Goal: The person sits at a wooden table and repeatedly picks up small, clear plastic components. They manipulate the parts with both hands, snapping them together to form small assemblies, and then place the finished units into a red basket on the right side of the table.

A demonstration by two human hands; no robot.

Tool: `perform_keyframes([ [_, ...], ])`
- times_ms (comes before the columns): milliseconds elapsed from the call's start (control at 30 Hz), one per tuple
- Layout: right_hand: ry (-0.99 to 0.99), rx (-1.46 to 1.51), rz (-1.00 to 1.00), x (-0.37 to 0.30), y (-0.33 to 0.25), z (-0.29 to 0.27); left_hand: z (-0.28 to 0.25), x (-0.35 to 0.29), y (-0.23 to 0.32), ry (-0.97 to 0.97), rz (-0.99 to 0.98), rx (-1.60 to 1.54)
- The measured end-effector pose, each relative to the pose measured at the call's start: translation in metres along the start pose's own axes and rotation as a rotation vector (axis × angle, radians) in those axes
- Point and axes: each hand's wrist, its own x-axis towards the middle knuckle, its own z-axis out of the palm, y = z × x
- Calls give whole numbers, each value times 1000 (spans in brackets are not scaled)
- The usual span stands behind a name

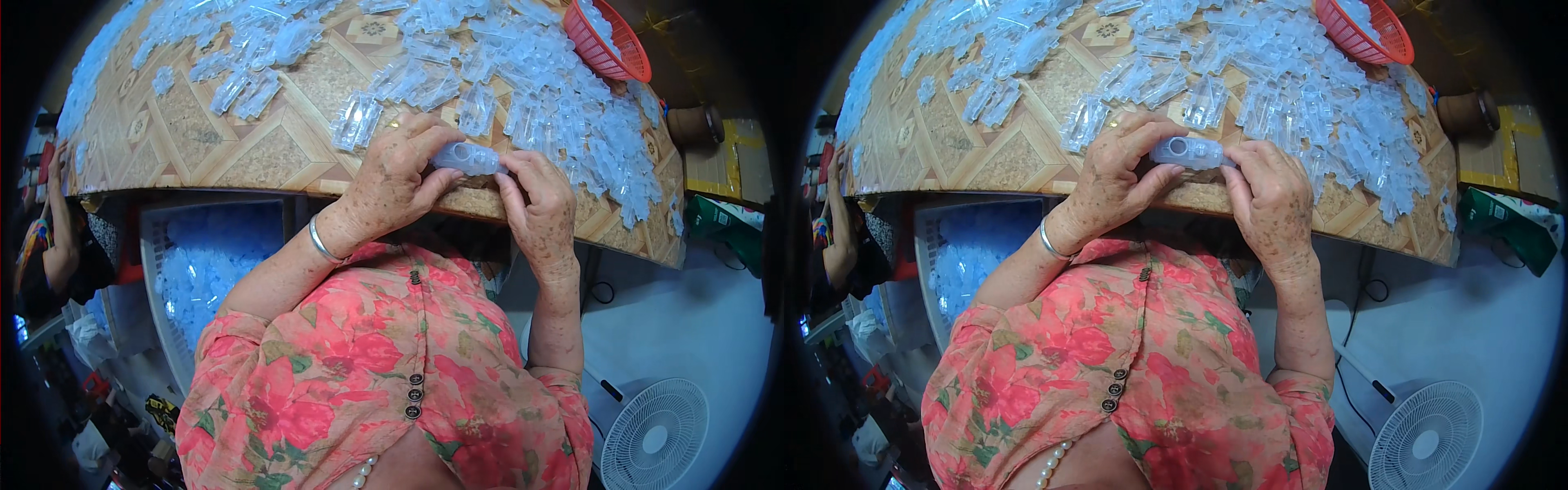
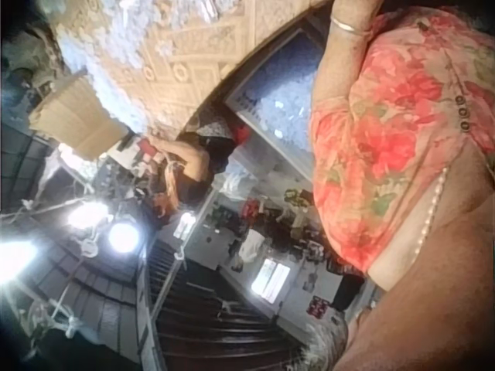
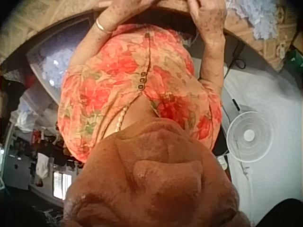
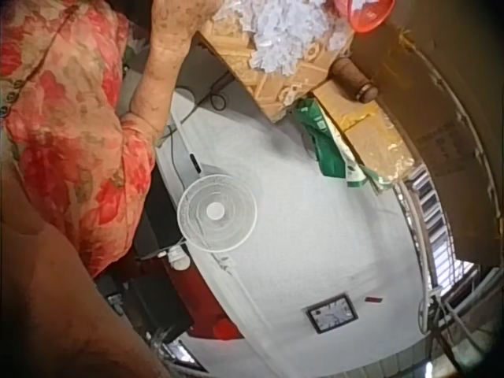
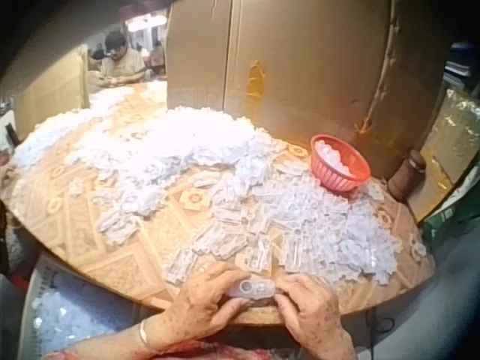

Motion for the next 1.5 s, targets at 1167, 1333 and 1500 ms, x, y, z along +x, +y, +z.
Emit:
perform_keyframes([
  [1167, 10, 85, -62, 31, -34, 8, 4, -5, -10, 56, 38, -73],
  [1333, -61, 46, -46, 37, -38, 3, 6, -6, -10, 69, 23, -54],
  [1500, 61, 12, -62, 32, -37, -2, 1, -3, -9, 103, 86, 28],
])
